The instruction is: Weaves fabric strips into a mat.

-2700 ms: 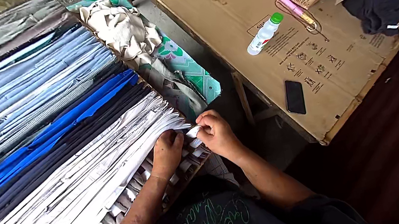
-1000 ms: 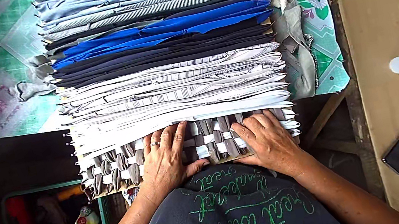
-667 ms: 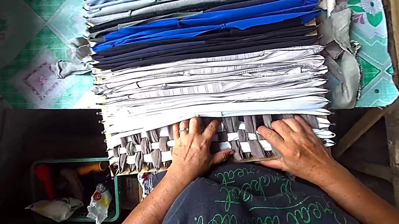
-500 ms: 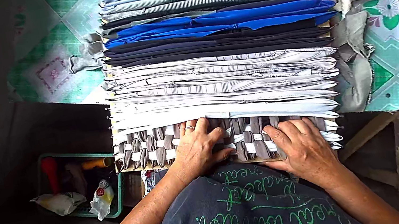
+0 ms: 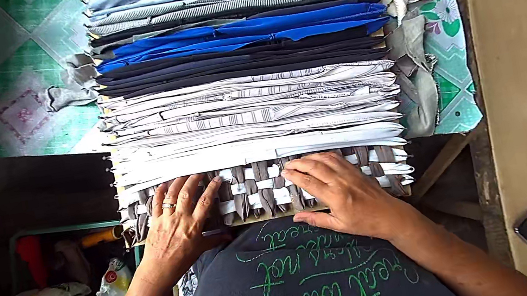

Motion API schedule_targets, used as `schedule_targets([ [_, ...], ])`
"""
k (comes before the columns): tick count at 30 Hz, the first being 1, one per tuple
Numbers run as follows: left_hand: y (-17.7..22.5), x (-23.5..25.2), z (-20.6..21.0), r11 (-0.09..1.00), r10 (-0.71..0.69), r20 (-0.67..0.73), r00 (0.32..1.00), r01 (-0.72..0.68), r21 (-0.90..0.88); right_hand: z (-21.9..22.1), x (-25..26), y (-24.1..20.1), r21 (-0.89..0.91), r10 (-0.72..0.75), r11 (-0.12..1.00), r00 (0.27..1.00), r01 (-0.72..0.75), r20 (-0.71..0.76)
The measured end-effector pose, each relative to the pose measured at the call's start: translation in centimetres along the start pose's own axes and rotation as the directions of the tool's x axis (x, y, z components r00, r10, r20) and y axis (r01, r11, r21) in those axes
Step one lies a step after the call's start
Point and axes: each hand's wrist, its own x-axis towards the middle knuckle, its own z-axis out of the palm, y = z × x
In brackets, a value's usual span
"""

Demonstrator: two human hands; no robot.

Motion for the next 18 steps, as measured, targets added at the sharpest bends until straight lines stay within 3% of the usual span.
schedule_targets([
  [7, 1.8, 1.9, 0.8, 0.989, -0.108, 0.064, 0.992, 0.101, 0.105, 1.3, 3.2, -1.9, -0.175, 0.068, 0.984, 0.97, -0.027, 0.233],
  [18, 2.0, 1.4, 2.0, 0.998, -0.054, -0.058, 0.997, 0.056, 0.033, 2.9, 2.1, -1.9, -0.232, -0.029, 0.971, 0.996, 0.048, 0.082],
])
